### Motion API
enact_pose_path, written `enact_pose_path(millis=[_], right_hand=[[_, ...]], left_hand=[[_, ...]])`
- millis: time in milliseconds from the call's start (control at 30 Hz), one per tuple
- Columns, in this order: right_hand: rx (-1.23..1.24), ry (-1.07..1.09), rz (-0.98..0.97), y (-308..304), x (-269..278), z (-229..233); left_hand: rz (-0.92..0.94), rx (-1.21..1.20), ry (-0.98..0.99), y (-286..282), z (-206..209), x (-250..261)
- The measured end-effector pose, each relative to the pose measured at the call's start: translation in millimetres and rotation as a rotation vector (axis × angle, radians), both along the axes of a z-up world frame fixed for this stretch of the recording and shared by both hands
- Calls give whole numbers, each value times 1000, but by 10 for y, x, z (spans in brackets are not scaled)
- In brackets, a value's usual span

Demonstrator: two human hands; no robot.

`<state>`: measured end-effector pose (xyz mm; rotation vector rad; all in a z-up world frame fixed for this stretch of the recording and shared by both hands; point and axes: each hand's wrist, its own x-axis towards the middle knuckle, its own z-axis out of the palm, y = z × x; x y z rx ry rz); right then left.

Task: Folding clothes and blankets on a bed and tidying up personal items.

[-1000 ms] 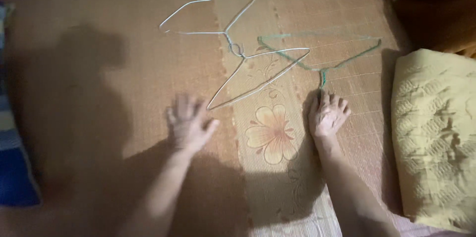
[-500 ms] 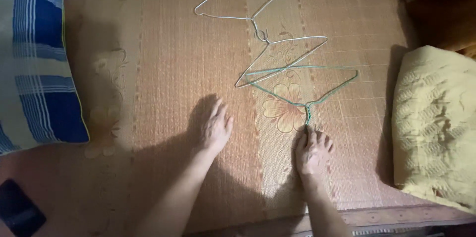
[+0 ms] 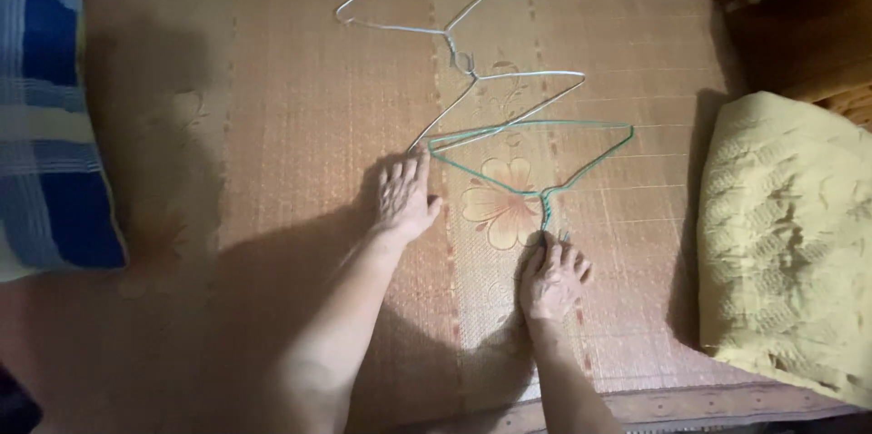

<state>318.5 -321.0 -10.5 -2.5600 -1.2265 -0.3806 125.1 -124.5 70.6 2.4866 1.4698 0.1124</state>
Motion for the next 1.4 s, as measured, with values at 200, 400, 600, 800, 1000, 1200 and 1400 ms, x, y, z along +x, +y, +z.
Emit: enact_pose_path(millis=[200, 400, 600, 800, 1000, 1200, 1400], right_hand=[[30, 31, 15, -16, 79, -164], [26, 56, 47, -14, -28, 155], [-112, 58, 132, -368, -350, 845], [-109, 176, 352, -1282, -907, 634], [-62, 201, 579, -1373, -1552, 1122], [15, 287, 1009, 142, -2316, 1285], [-311, -283, 1048, 1563, -2855, 364]], left_hand=[[94, -68, 11, 151, -18, 122], [159, 34, 43, -116, -432, -255], [122, 250, -96, -1259, -201, -1472], [174, 143, -18, -2450, 320, -2700], [395, 194, 28, -3018, 546, -3311], [537, -2, -93, -2777, 676, -3120], [518, 5, -203, -2495, 54, -2983]])
